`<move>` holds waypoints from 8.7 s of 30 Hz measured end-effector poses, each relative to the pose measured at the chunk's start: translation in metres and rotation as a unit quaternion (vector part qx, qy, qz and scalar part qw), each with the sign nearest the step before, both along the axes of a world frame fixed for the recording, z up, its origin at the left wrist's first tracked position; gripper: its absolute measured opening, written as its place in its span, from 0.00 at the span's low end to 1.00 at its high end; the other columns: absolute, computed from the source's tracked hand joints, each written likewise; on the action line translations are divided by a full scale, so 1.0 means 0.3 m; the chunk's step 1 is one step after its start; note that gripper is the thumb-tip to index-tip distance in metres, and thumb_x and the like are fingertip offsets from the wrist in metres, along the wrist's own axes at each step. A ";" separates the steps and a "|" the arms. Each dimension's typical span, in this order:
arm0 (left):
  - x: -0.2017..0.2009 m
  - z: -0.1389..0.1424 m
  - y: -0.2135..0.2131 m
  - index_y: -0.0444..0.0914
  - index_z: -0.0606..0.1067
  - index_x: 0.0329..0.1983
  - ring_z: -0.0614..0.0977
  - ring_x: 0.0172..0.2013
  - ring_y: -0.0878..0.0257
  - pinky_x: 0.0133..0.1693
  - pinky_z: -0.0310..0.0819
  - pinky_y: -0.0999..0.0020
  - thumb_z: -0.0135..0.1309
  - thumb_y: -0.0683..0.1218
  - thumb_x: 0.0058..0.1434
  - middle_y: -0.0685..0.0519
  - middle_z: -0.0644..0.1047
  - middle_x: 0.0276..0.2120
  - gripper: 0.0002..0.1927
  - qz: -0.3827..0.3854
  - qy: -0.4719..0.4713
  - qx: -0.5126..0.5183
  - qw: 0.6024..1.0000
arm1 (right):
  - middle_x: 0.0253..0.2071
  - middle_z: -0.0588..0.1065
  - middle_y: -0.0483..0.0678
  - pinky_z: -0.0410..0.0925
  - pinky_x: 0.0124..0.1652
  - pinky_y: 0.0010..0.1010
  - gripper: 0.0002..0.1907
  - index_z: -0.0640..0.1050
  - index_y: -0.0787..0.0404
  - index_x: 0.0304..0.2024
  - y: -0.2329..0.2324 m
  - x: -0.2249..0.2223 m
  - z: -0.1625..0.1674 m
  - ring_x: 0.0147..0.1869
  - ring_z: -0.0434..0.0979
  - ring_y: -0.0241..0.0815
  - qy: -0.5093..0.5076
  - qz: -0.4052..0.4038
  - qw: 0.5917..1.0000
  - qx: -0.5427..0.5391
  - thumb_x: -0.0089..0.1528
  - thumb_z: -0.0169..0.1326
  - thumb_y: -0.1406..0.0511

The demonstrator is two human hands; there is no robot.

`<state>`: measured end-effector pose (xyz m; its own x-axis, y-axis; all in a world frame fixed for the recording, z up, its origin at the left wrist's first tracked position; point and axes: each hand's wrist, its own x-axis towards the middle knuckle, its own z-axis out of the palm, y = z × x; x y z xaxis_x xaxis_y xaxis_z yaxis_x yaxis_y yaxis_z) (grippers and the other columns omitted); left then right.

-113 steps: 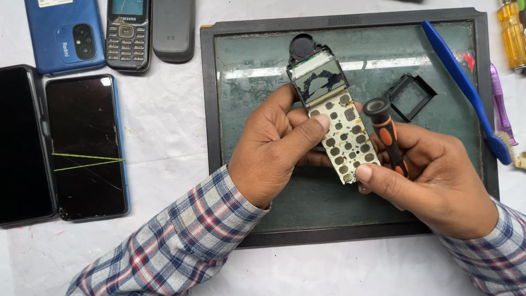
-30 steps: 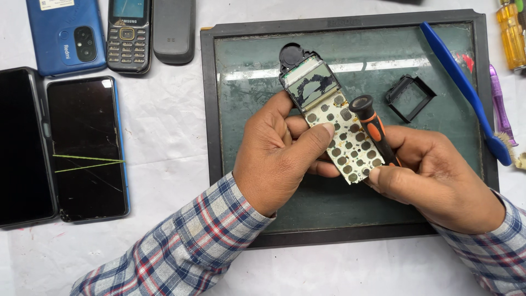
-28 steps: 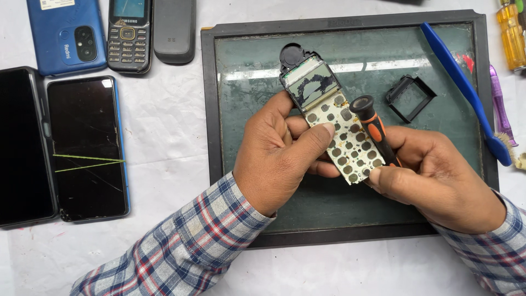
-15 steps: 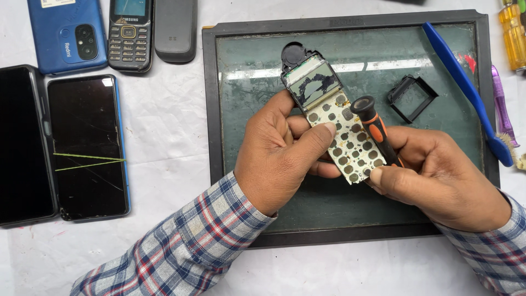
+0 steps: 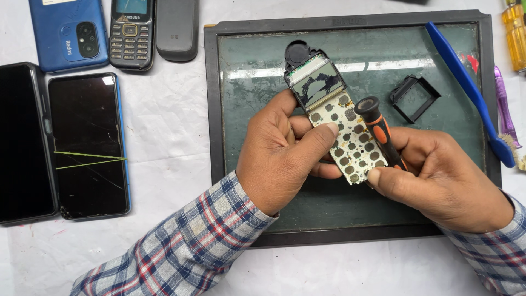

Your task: The person disassembles a feature phone on a glass work mat. They set a smartphone aside, brush the exposed circuit board with a toothbrush, pry the keypad membrane and housing apart with a blue pry tool, and use a screwdriver to work on the keypad and lower chassis components.

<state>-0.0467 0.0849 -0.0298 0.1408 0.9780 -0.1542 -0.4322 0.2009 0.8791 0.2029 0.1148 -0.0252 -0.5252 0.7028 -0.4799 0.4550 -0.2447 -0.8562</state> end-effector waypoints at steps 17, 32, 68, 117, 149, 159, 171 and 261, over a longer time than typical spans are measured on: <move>0.007 -0.032 -0.011 0.28 0.63 0.62 0.88 0.38 0.62 0.32 0.88 0.72 0.52 0.41 0.66 0.42 0.82 0.41 0.23 0.019 -0.012 0.038 0.999 | 0.28 0.71 0.47 0.59 0.26 0.26 0.18 0.74 0.77 0.57 -0.011 0.008 -0.050 0.27 0.62 0.32 0.154 -0.095 0.982 -0.056 0.65 0.54 0.72; 0.018 -0.058 -0.047 0.29 0.76 0.45 0.79 0.24 0.73 0.24 0.81 0.76 0.59 0.43 0.62 0.53 0.79 0.27 0.13 -0.074 0.056 -0.015 0.996 | 0.38 0.76 0.46 0.59 0.28 0.22 0.22 0.75 0.74 0.61 -0.047 -0.012 -0.082 0.31 0.64 0.28 0.169 -0.102 0.980 -0.017 0.64 0.53 0.72; 0.057 -0.159 -0.072 0.34 0.80 0.37 0.72 0.20 0.79 0.20 0.64 0.79 0.56 0.46 0.65 0.61 0.75 0.20 0.09 -0.047 0.133 0.079 0.987 | 0.36 0.74 0.47 0.62 0.31 0.23 0.19 0.74 0.74 0.59 -0.046 0.040 -0.195 0.34 0.66 0.30 0.113 -0.065 0.991 -0.026 0.65 0.51 0.73; 0.049 -0.201 -0.086 0.32 0.78 0.34 0.77 0.17 0.74 0.18 0.73 0.75 0.56 0.46 0.64 0.58 0.74 0.16 0.11 -0.045 0.122 0.016 0.991 | 0.31 0.67 0.44 0.57 0.27 0.24 0.20 0.72 0.71 0.63 -0.051 0.030 -0.249 0.29 0.60 0.30 0.151 -0.047 0.985 -0.076 0.71 0.50 0.68; 0.066 -0.246 -0.101 0.34 0.78 0.32 0.69 0.19 0.79 0.19 0.62 0.77 0.56 0.45 0.65 0.63 0.72 0.17 0.09 -0.035 0.153 0.070 0.985 | 0.30 0.68 0.42 0.58 0.27 0.24 0.23 0.69 0.73 0.66 -0.056 0.029 -0.271 0.30 0.61 0.30 0.133 -0.013 0.991 -0.029 0.69 0.48 0.70; 0.067 -0.250 -0.101 0.34 0.79 0.32 0.69 0.18 0.79 0.19 0.61 0.77 0.56 0.45 0.64 0.62 0.71 0.16 0.09 -0.037 0.156 0.070 0.985 | 0.30 0.68 0.42 0.58 0.28 0.23 0.24 0.68 0.72 0.67 -0.056 0.030 -0.267 0.30 0.61 0.30 0.129 -0.003 0.991 -0.033 0.69 0.48 0.69; 0.069 -0.246 -0.098 0.34 0.79 0.32 0.69 0.18 0.79 0.18 0.61 0.77 0.56 0.45 0.64 0.62 0.71 0.16 0.09 -0.037 0.163 0.064 0.984 | 0.29 0.68 0.43 0.57 0.27 0.23 0.22 0.70 0.73 0.65 -0.050 0.033 -0.265 0.29 0.60 0.29 0.121 0.002 0.992 -0.043 0.70 0.48 0.69; 0.052 -0.360 -0.126 0.31 0.78 0.38 0.78 0.21 0.72 0.21 0.75 0.76 0.55 0.49 0.69 0.55 0.77 0.22 0.14 -0.020 0.081 0.038 0.996 | 0.30 0.68 0.54 0.64 0.25 0.28 0.21 0.65 0.63 0.31 -0.107 0.013 -0.382 0.23 0.65 0.38 0.281 -0.200 0.928 0.138 0.79 0.40 0.61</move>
<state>-0.0310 0.0472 -0.1379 0.1594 0.9818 -0.1033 -0.2774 0.1450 0.9498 0.2067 0.0825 -0.1397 -0.3086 0.9510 0.0176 -0.1632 -0.0347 -0.9860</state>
